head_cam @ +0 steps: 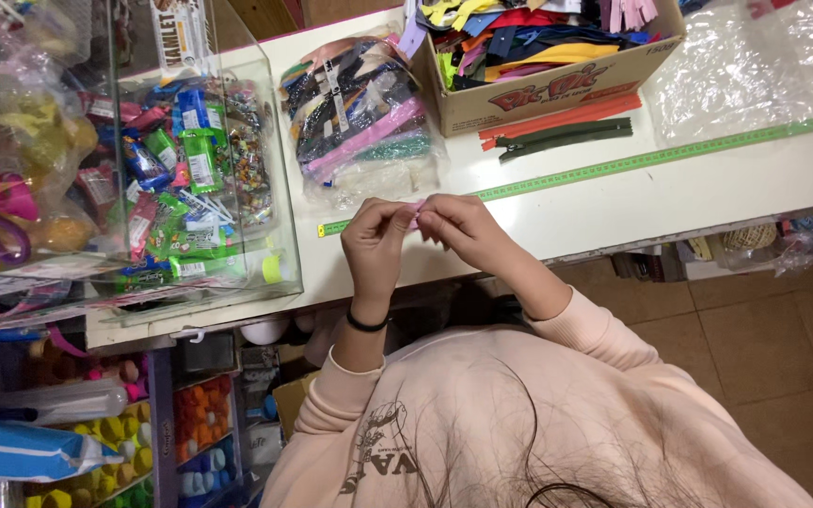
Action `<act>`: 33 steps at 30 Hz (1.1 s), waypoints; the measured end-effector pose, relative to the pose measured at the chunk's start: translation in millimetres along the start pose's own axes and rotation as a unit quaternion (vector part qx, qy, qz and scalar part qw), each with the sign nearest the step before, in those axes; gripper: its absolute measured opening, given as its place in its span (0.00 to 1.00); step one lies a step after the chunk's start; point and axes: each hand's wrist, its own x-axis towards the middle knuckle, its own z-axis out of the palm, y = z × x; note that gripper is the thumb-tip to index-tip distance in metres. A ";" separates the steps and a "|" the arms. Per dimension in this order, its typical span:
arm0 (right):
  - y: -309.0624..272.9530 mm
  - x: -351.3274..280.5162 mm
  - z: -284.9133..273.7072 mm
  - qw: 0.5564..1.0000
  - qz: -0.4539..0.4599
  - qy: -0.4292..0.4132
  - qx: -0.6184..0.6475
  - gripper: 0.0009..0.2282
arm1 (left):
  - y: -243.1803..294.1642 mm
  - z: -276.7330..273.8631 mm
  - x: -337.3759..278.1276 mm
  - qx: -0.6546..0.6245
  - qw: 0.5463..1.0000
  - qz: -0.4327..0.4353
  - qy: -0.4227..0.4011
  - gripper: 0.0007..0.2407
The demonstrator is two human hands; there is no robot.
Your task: The person picks up zippers of various colors from a box, measures them against a ruler on the counter, and puts them into a plastic bag.
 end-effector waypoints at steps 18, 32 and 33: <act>48.0 -37.7 15.2 0.674 0.334 0.077 0.654 0.09 | -47.0 -2.8 -18.8 -0.093 0.971 -0.141 -0.168 0.14; 56.8 -39.7 -33.9 0.607 0.289 0.142 0.727 0.08 | -55.7 -24.1 -27.1 0.288 0.953 0.056 -0.070 0.06; 55.8 -37.7 -51.6 0.591 0.236 0.193 0.747 0.08 | -66.6 -29.9 -29.9 0.309 0.948 0.048 -0.058 0.07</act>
